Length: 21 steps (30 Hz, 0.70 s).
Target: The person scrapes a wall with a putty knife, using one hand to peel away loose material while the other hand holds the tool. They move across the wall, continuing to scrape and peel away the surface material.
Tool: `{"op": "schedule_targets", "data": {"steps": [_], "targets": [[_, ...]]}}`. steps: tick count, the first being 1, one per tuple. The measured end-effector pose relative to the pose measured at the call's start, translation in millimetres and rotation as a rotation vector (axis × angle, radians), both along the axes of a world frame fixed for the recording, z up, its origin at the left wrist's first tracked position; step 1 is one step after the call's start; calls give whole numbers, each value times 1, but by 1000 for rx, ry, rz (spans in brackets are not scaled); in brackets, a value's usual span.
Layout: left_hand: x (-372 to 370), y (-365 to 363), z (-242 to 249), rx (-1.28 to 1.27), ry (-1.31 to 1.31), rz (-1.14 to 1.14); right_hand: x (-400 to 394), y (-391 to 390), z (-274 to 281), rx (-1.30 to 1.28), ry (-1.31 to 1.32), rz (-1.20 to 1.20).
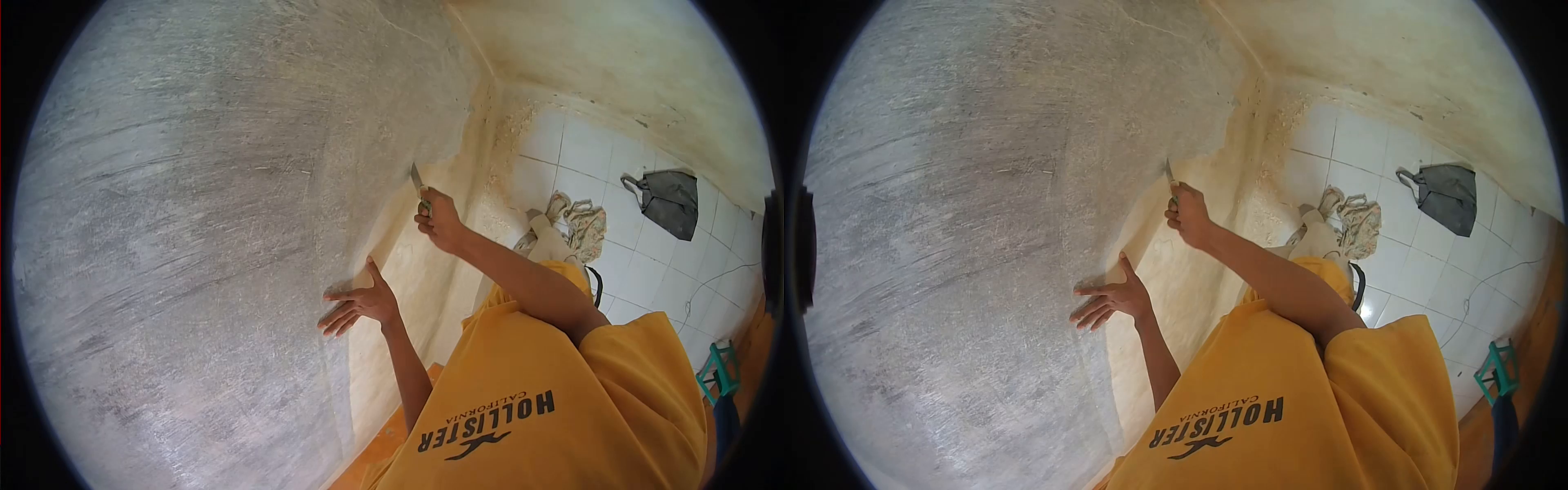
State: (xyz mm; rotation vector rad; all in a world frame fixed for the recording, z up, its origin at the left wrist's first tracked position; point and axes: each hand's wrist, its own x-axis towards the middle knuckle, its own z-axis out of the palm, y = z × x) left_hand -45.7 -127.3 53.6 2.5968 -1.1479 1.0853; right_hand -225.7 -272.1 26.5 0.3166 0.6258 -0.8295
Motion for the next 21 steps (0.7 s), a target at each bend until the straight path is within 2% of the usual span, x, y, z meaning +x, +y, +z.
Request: {"op": "schedule_targets", "data": {"steps": [2, 5, 8, 10, 13, 17, 20, 21], "targets": [[-2, -1, 1, 6, 29, 18, -4, -10, -34, -2, 41, 17], [-3, 0, 1, 23, 57, 14, -7, -11, -17, 48, 41, 39], [-3, 1, 2, 15, 101, -49, -1, 0, -4, -7, -6, 23], [-2, -1, 2, 28, 105, 0, -3, -4, -12, 53, 58, 7], [-5, -1, -1, 16, 69, 35, -20, -16, -25, 57, -65, 25], [-5, -1, 3, 25, 43, 24, -8, -1, -4, 35, -71, 27], [-8, -2, 5, 40, 83, 29, -11, -15, -48, 39, -79, 23], [-9, 1, 4, 45, 75, 36, -15, -19, -46, 54, -78, 22]]}}
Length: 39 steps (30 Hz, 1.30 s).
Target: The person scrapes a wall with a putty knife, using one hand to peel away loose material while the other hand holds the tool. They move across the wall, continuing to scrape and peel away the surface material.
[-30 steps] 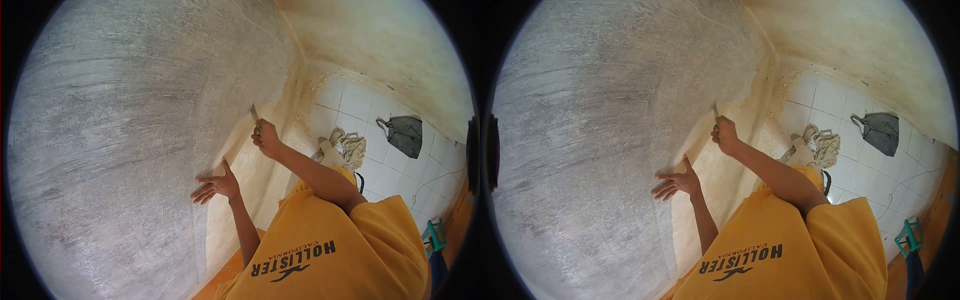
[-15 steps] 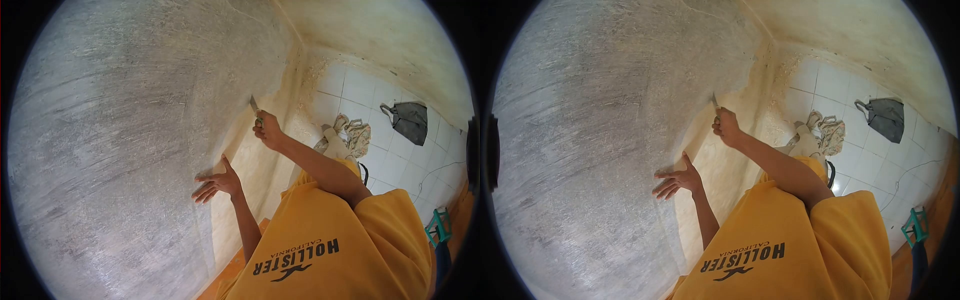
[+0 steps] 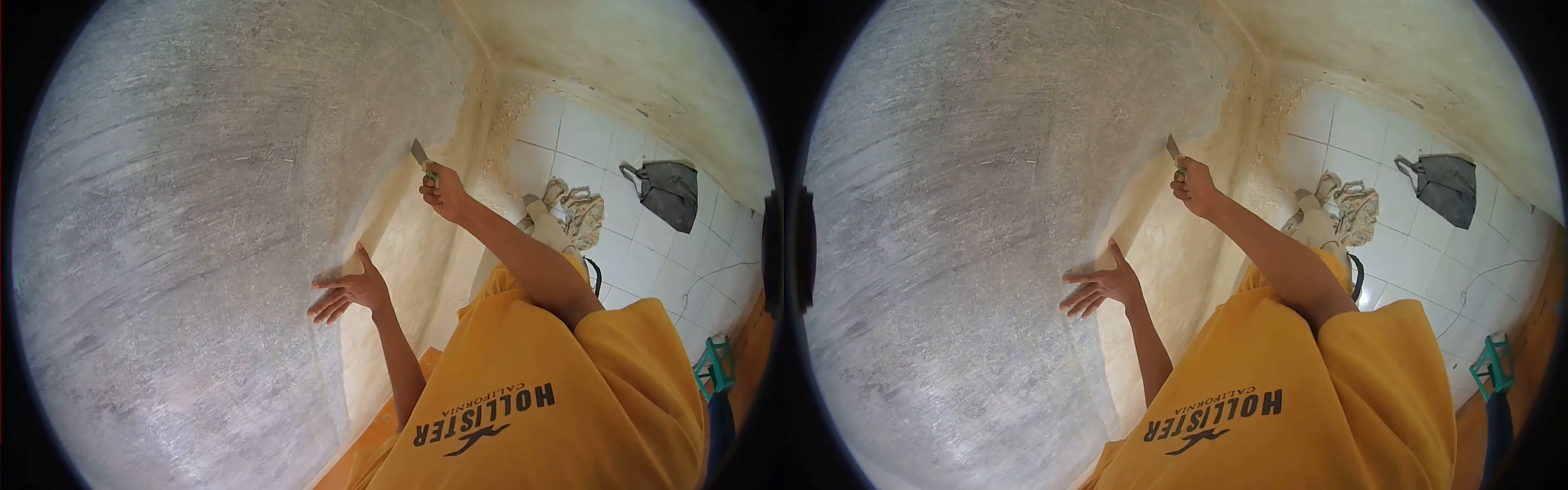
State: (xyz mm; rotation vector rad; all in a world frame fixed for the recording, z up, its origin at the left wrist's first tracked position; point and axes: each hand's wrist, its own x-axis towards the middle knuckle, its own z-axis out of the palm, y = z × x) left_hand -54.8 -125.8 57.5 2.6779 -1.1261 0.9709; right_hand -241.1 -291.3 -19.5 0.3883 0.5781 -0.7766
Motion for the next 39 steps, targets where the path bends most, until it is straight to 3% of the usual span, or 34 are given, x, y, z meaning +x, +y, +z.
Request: {"op": "schedule_targets", "data": {"steps": [5, 8, 9, 14, 17, 20, 24, 26, 28, 31, 34, 35, 39], "targets": [[4, 0, 3, -18, 90, -73, 7, 19, 42, 3, -7, 10], [9, 1, -5, -25, 21, -23, 7, 2, 4, 42, 102, -15], [7, 5, -4, -24, 10, -26, 0, -7, -4, 30, -7, -30], [6, -1, -3, -25, -30, -15, 19, 17, 29, -38, 83, -20], [2, -4, 0, -1, -2, -17, 11, 25, 20, -150, 76, -2], [1, -1, 3, -24, 105, -79, 6, 6, -8, -89, 92, -4], [-2, -3, 5, 13, 90, 4, 26, 21, 18, -25, 177, -9], [-2, -5, 3, 17, 90, 22, 18, 35, 48, -91, 59, 17], [-1, -1, 3, 24, 81, 35, 22, 29, 34, -54, 155, 16], [2, -2, 1, 6, 81, 2, 15, 5, -15, -26, 83, -23], [3, -1, 3, -6, 107, -38, 28, 27, 39, -13, 188, 1], [0, -2, 5, 7, 95, -7, 27, 35, 52, -42, 100, -2], [0, -2, 2, 22, 32, 11, 28, 19, 7, -26, 188, -40]]}}
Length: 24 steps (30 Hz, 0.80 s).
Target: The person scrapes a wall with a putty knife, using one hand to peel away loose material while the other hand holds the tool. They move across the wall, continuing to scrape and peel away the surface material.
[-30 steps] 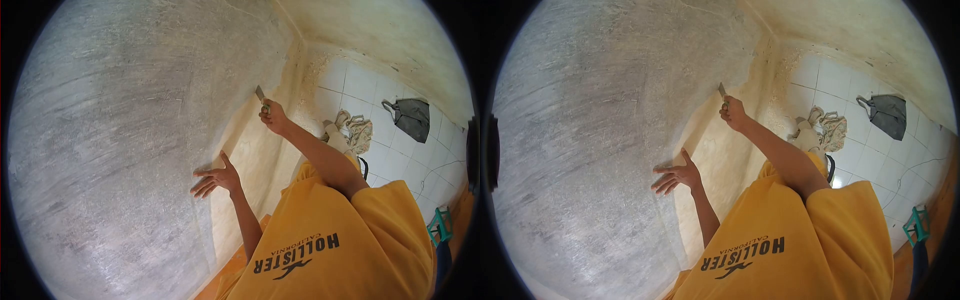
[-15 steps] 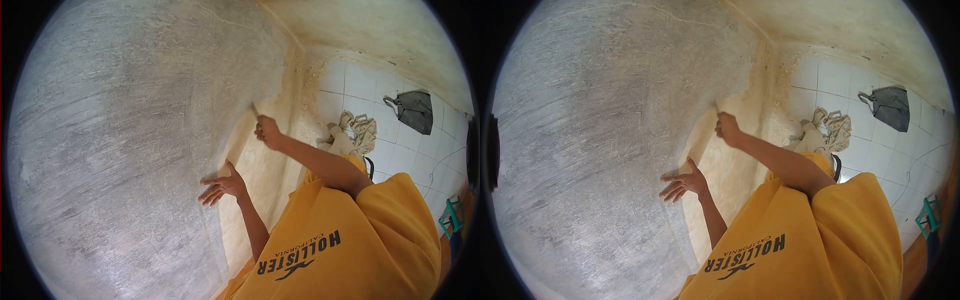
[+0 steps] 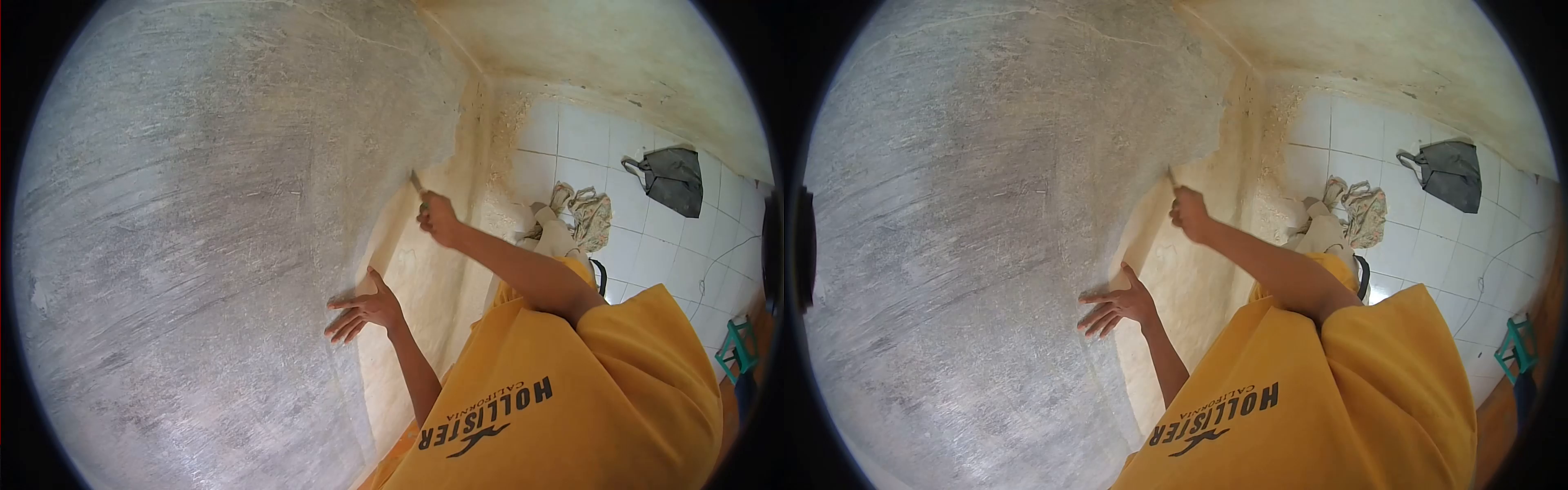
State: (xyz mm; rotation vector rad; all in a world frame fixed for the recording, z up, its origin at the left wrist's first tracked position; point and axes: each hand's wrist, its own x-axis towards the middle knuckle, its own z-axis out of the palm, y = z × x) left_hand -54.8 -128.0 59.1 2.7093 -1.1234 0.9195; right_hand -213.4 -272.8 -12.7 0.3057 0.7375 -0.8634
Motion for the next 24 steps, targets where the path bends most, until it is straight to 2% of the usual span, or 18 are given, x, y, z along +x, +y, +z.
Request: {"op": "schedule_targets", "data": {"steps": [1, 2, 6, 10, 15, 17, 20, 23, 24], "targets": [[0, 2, 0, -2, 29, -1, -12, -8, -4, 10, -93, 5], [0, 2, 0, -5, 56, -9, -7, -7, 1, 46, -74, 18], [2, 0, -3, -11, -14, -1, -10, 14, 63, 5, -166, 16], [6, 2, -8, -32, -66, -25, -15, -3, 24, 93, -219, 21], [11, 1, -14, -23, -139, -13, -9, 10, 64, 79, -205, 0], [11, 1, -12, -28, -123, -22, -2, 2, 48, 95, -86, -14], [9, 2, -13, -26, -107, -13, -3, -3, 11, 123, -220, 2], [10, 2, -13, -24, -108, -27, -12, 13, 76, 57, -228, 29], [9, 1, -12, -33, -108, -30, -11, 12, 75, 35, -164, 33]]}}
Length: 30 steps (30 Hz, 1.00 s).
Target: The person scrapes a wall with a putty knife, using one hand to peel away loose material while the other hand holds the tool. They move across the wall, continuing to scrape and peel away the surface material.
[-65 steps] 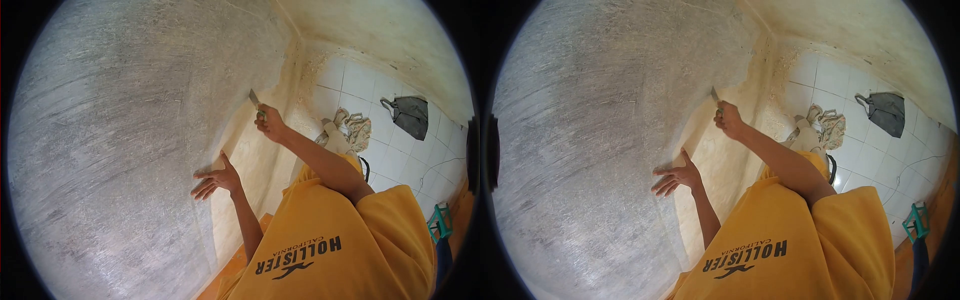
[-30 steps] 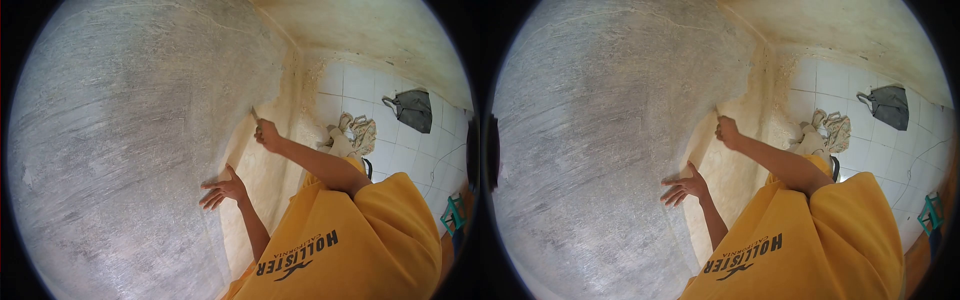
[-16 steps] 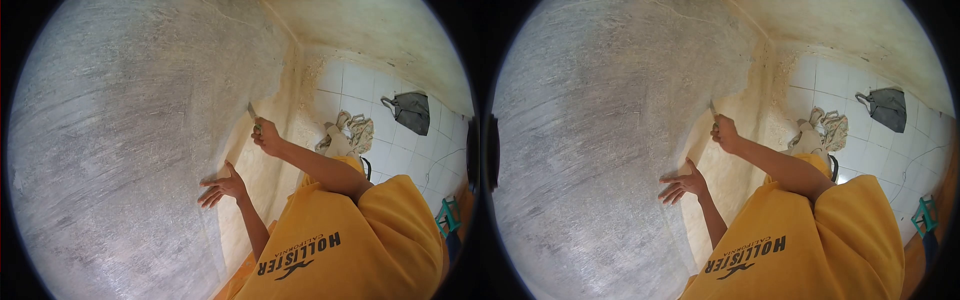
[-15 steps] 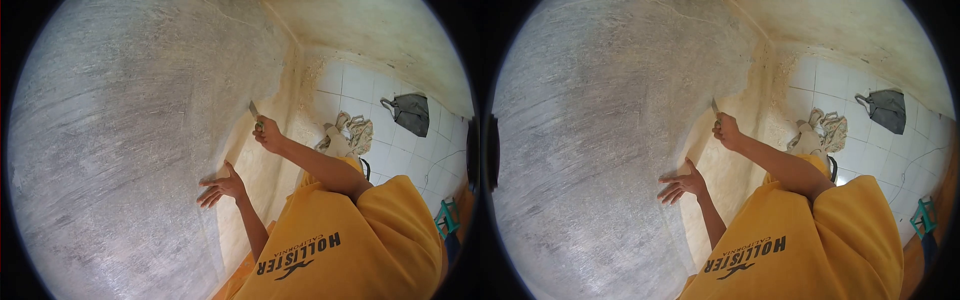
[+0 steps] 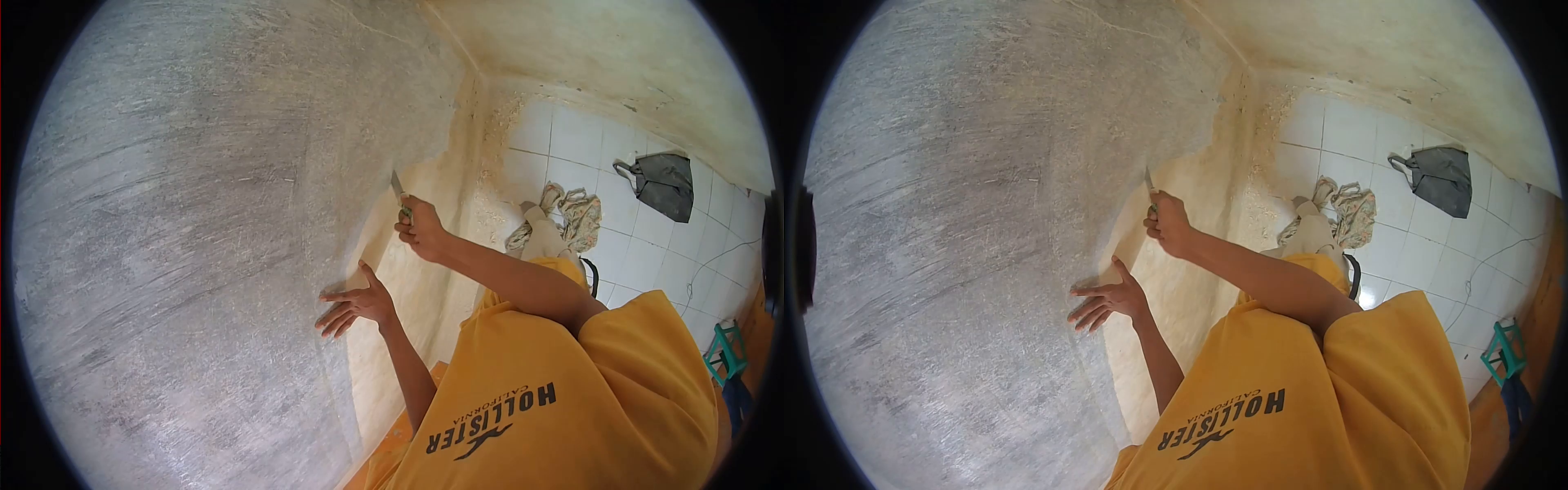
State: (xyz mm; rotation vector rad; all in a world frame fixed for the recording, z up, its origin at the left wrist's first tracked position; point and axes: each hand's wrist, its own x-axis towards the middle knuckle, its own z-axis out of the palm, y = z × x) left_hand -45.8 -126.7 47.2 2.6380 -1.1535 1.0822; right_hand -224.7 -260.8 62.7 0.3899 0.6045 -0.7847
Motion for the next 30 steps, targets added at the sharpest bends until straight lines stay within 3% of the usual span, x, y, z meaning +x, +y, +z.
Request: {"op": "schedule_targets", "data": {"steps": [3, 5, 7, 11, 12, 16, 20, 26, 30], "targets": [[-2, 0, 3, -19, 27, -49, 7, -17, -73, 67, -25, -26], [-3, 1, 1, -46, 71, -95, 10, -10, -59, 29, -37, -11], [1, 1, 1, -42, 63, -103, 7, 7, -9, -21, 32, 2], [-3, 3, 0, -26, 13, -50, 8, -6, -42, 6, 104, -14], [-4, 4, 1, -23, 14, -44, 2, -10, -45, -3, 6, -31], [-2, -1, 0, -25, 21, -46, 0, 3, -27, -42, -61, 12], [-1, -2, -1, -26, 6, -49, 2, -6, -59, -45, 13, -16], [-3, -1, 1, -18, 43, -50, 2, 14, -24, -148, 56, 32], [0, 2, -5, -21, 17, -53, -1, -4, -49, -84, 54, 10]]}}
